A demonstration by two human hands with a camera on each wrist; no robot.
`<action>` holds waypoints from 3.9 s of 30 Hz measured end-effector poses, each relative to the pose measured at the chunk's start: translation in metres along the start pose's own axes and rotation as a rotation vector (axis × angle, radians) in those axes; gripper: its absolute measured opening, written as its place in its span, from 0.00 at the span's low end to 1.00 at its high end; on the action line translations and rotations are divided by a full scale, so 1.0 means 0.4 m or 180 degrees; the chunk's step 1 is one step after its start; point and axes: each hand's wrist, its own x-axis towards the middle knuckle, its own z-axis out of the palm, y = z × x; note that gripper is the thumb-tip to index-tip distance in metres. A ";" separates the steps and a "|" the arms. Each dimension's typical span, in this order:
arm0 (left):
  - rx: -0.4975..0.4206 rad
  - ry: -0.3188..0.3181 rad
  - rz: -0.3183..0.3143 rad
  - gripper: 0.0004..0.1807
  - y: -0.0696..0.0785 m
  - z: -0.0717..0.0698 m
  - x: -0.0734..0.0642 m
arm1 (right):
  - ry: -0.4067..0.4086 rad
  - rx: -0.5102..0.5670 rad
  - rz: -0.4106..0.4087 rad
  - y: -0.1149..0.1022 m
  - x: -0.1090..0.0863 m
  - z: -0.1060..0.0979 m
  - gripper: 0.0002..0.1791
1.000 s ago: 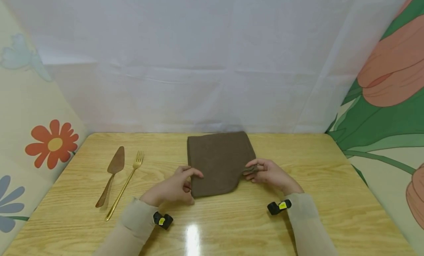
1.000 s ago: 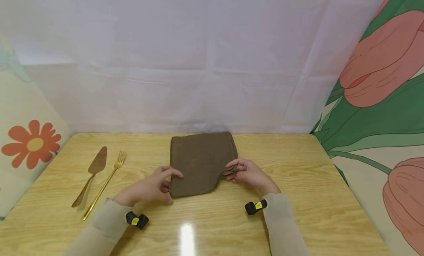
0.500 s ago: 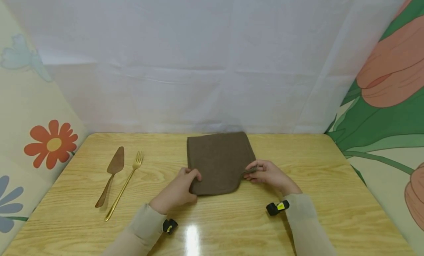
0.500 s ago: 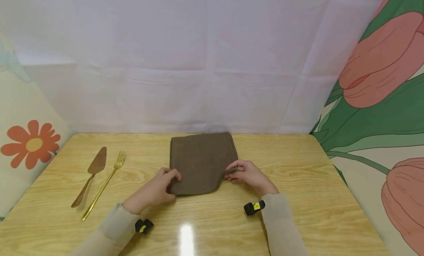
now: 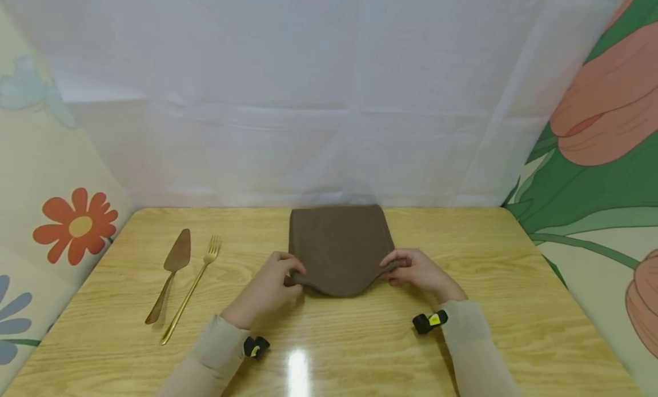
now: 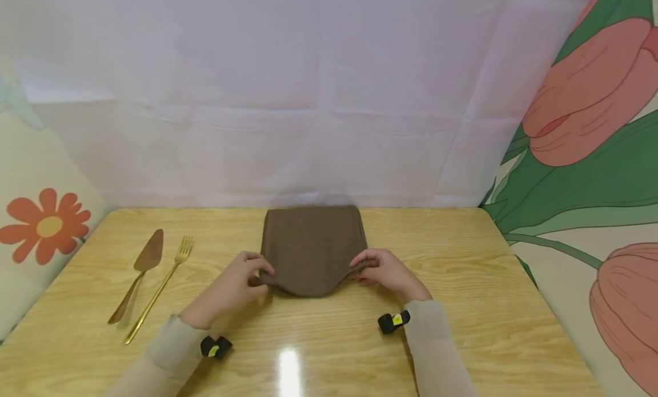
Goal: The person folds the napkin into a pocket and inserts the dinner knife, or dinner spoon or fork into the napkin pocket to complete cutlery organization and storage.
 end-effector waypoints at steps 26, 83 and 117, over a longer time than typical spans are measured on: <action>0.0386 -0.0150 0.0864 0.10 -0.065 -0.063 0.024 | 0.0101 -0.1104 -0.0402 -0.002 -0.029 -0.039 0.08; -0.1331 -0.0125 -0.0776 0.14 -0.111 -0.029 0.038 | 0.0891 -0.0461 0.0109 0.022 0.019 0.004 0.23; -0.1266 -0.0029 -0.0648 0.13 -0.119 -0.025 0.037 | 0.1202 -0.1080 0.0293 0.003 0.027 0.033 0.11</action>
